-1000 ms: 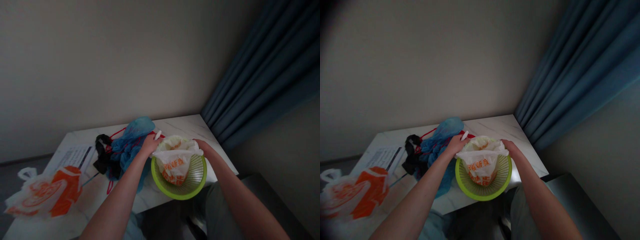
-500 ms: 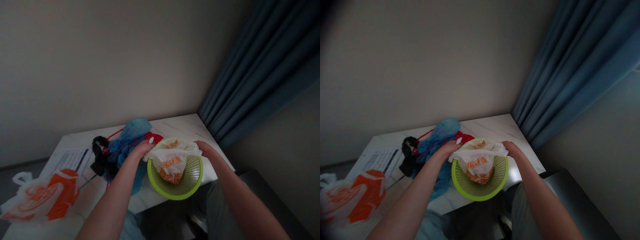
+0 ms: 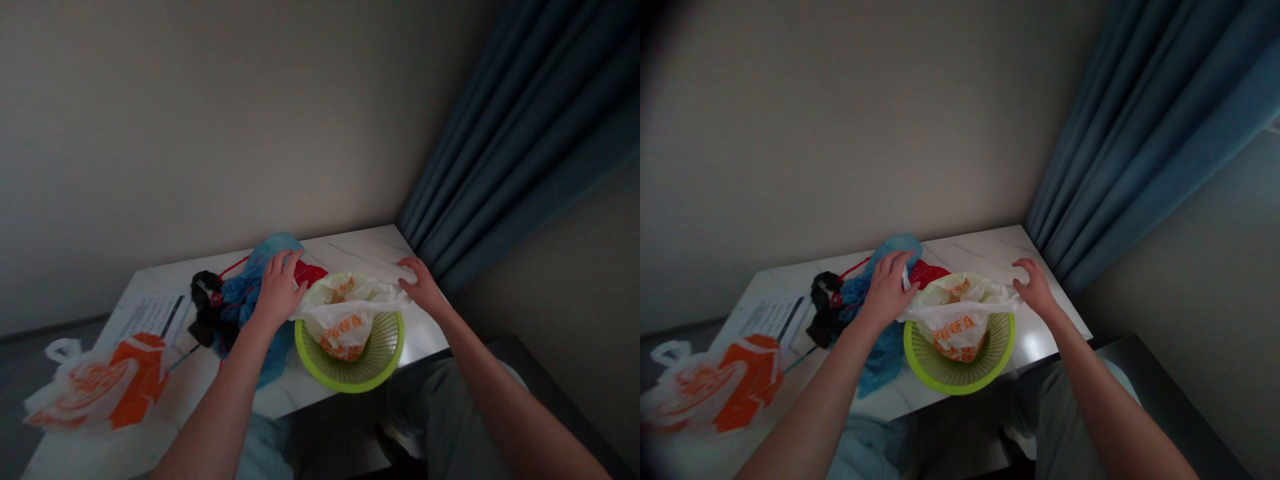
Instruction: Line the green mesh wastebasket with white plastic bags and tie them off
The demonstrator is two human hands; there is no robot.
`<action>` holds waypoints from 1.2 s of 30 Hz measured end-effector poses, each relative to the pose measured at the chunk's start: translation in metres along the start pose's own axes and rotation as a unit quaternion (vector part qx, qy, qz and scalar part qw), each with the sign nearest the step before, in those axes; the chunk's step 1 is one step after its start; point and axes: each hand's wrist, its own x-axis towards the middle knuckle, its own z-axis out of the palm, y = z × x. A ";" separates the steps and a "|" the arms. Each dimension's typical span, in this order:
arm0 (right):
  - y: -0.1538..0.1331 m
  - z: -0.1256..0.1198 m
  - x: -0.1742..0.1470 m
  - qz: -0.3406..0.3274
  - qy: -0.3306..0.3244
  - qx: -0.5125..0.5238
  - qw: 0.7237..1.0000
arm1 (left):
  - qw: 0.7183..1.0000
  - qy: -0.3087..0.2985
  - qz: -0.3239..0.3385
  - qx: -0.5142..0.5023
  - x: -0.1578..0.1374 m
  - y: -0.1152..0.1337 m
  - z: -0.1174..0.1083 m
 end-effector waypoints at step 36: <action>-0.001 -0.034 -0.091 -0.167 -0.167 0.013 0.972 | 0.983 -0.149 0.015 -0.107 -0.121 0.027 0.008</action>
